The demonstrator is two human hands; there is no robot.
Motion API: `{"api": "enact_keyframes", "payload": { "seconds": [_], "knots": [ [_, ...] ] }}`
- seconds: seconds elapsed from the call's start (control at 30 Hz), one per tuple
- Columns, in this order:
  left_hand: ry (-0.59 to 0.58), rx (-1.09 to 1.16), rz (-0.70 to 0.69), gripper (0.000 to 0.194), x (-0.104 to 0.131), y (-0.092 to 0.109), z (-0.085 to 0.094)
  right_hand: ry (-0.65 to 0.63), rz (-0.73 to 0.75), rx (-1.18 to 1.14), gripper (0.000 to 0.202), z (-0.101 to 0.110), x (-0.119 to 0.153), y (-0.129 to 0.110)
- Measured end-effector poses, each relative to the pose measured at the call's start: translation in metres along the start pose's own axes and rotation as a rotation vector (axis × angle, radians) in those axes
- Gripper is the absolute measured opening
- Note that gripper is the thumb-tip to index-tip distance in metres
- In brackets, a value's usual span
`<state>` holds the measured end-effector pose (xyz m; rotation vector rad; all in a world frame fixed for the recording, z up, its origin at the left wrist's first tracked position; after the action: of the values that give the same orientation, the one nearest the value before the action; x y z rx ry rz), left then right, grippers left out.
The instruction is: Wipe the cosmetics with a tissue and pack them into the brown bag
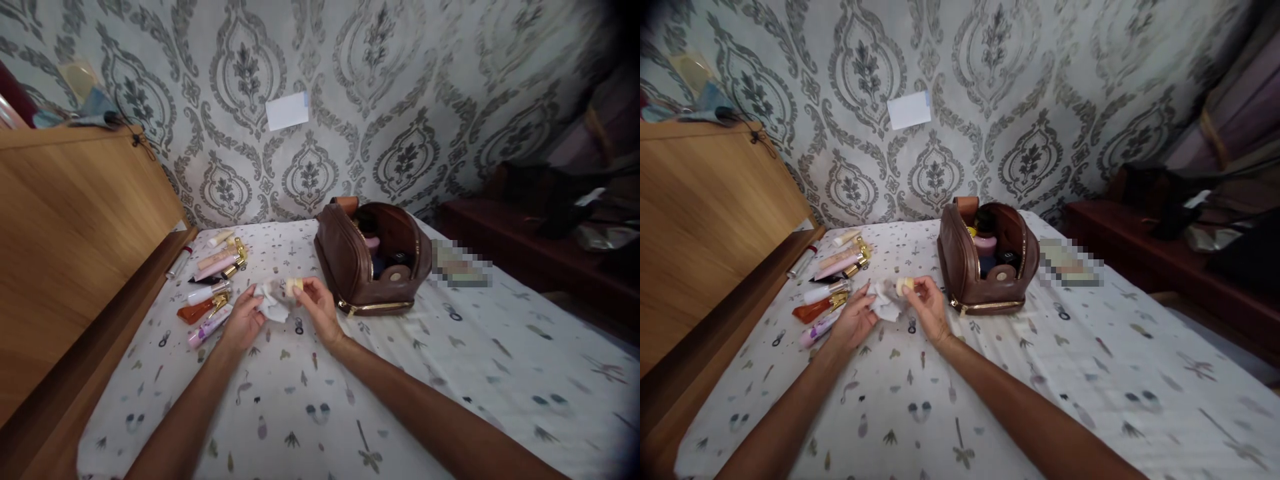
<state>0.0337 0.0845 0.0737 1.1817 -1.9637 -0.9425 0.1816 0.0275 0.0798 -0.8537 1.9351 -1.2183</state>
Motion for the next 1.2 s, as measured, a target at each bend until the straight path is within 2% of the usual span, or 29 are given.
{"api": "enact_keyframes", "payload": {
  "seconds": [0.1,0.2,0.27,0.5,0.7,0.8,0.87,0.93,1.0,1.07,1.13,1.2],
  "knots": [
    [-0.006,0.007,-0.030,0.024,-0.002,0.004,0.002,-0.118,-0.059,-0.051,0.033,-0.009,0.003,0.001],
    [-0.076,-0.030,-0.051,0.025,0.000,0.005,-0.006,-0.253,-0.153,-0.115,0.034,-0.023,0.010,0.005],
    [-0.108,-0.052,-0.060,0.025,0.002,0.005,-0.010,-0.299,-0.178,-0.141,0.034,-0.028,0.013,0.006],
    [-0.114,-0.183,-0.123,0.032,0.002,0.013,-0.007,-0.179,-0.190,-0.236,0.036,-0.012,-0.005,-0.002],
    [-0.288,-0.389,-0.098,0.024,0.010,0.021,-0.015,-0.168,-0.103,-0.237,0.032,-0.003,-0.017,-0.021],
    [-0.295,-0.563,-0.163,0.029,0.011,0.030,-0.011,-0.172,-0.023,-0.150,0.035,0.000,-0.020,-0.031],
    [-0.265,-0.740,-0.253,0.037,0.010,0.037,-0.008,-0.202,0.029,-0.076,0.037,0.000,-0.020,-0.038],
    [-0.201,-0.926,-0.414,0.027,0.011,0.047,-0.009,-0.237,0.067,-0.008,0.037,-0.002,-0.018,-0.044],
    [-0.088,-1.100,-0.614,0.009,0.017,0.060,-0.012,-0.256,0.089,0.043,0.036,-0.005,-0.014,-0.049],
    [0.069,-1.227,-0.772,0.014,0.024,0.072,-0.013,-0.270,0.114,0.072,0.035,-0.009,-0.008,-0.054],
    [0.218,-1.194,-0.795,0.020,0.028,0.080,-0.005,-0.282,0.153,0.096,0.032,-0.014,0.000,-0.058],
    [0.275,-0.998,-0.673,0.022,0.023,0.079,0.008,-0.312,0.197,0.132,0.030,-0.022,0.011,-0.060]
  ]
}}
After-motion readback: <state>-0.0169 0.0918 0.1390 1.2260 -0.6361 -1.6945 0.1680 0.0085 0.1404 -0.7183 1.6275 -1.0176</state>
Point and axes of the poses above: each hand's wrist, its own x-axis away from the middle knuckle, its own z-axis out of the back of the hand, y = z × x, the point moved 8 cm from there along -x, towards the middle knuckle, and after that the axes turned 7 degrees about y, right-handed, at the moved point
